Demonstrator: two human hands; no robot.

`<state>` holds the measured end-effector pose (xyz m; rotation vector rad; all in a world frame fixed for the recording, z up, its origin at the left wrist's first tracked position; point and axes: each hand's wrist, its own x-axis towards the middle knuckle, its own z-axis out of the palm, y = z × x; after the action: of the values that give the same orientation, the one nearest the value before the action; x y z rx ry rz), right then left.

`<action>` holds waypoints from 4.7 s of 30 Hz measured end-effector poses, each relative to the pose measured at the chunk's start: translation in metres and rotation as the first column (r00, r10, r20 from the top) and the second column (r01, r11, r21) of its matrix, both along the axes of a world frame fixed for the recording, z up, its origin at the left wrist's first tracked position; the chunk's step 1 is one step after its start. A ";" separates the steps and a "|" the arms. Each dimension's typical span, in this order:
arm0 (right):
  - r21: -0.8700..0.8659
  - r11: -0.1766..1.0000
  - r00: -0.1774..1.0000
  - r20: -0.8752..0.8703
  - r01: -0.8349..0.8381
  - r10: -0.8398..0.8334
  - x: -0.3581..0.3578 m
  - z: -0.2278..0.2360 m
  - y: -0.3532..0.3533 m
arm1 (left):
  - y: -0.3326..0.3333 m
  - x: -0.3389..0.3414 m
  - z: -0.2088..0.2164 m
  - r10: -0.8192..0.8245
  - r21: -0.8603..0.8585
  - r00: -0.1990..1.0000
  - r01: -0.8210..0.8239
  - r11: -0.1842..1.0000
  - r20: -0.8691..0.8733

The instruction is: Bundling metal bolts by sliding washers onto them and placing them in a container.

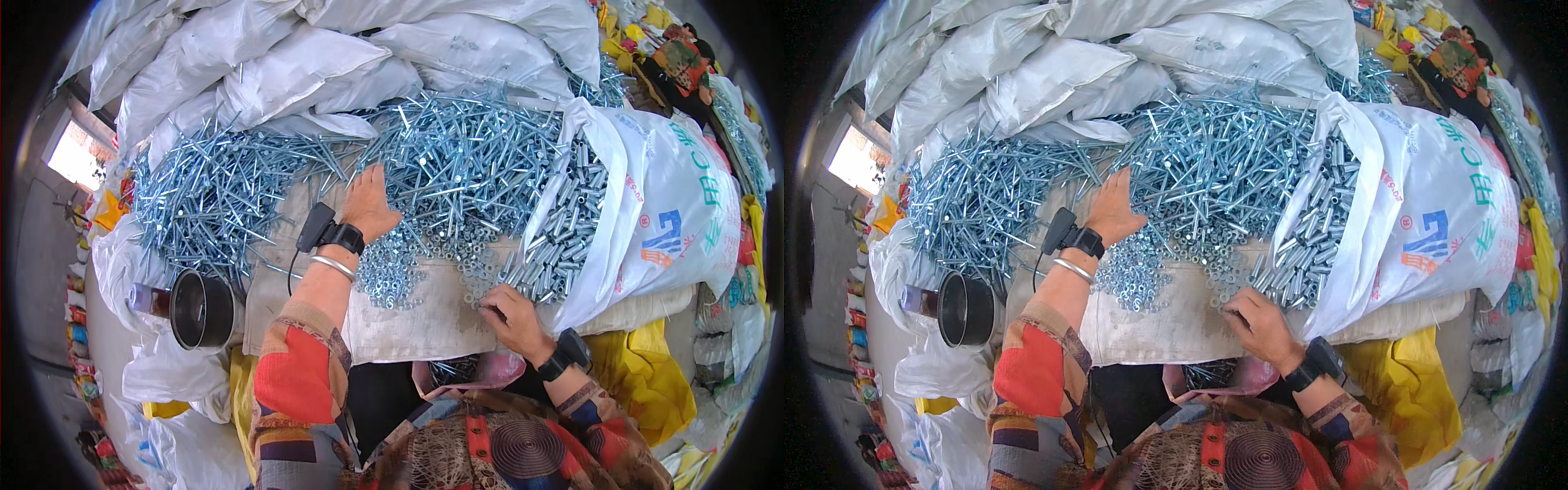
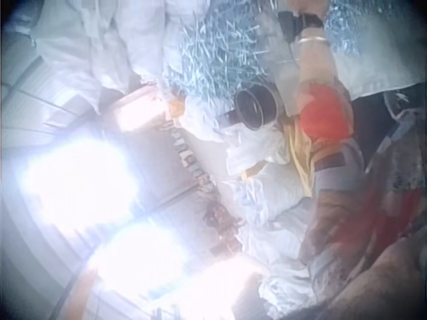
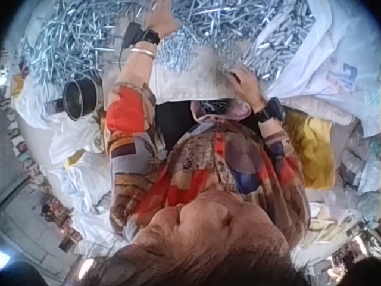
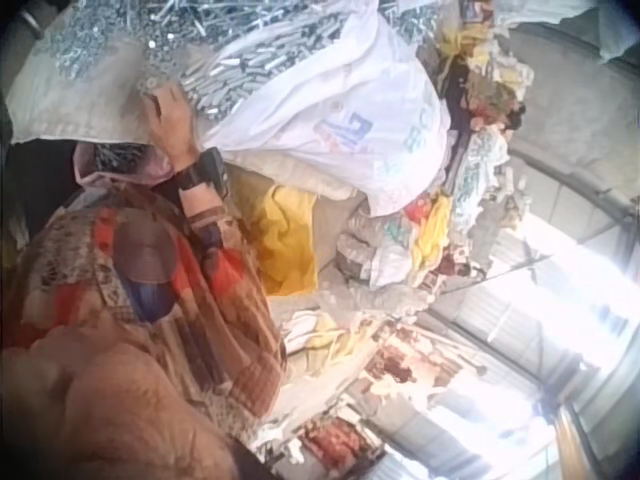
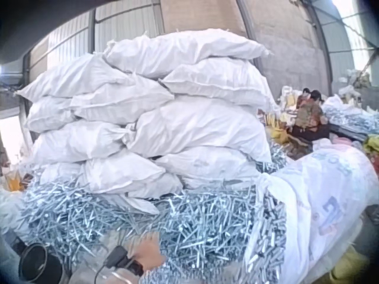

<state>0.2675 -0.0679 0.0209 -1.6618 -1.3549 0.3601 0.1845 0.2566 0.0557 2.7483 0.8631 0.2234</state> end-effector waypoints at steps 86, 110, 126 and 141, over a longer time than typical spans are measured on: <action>-0.016 0.997 0.997 -0.026 0.075 -0.076 -0.007 -0.007 0.006 | 0.031 -0.122 0.005 0.240 -0.107 0.914 -0.288 0.952 -0.327; 0.280 0.945 0.334 -0.886 -0.167 0.321 -0.114 0.006 0.207 | -0.046 -0.163 -0.030 0.435 -0.496 0.721 -0.145 0.856 0.539; 0.311 0.899 0.642 -0.629 -0.308 0.438 -0.128 0.090 0.225 | -0.037 -0.163 -0.032 0.144 -0.301 0.507 0.242 0.922 0.850; 0.350 0.851 0.803 -0.323 -0.391 0.501 -0.141 0.031 0.216 | -0.071 -0.197 -0.055 0.278 -0.458 0.705 0.074 0.886 0.652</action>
<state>0.1268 0.1485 0.0521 -0.9535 -1.3944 0.7237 -0.0130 0.1858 0.0010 1.9086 0.7169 0.9071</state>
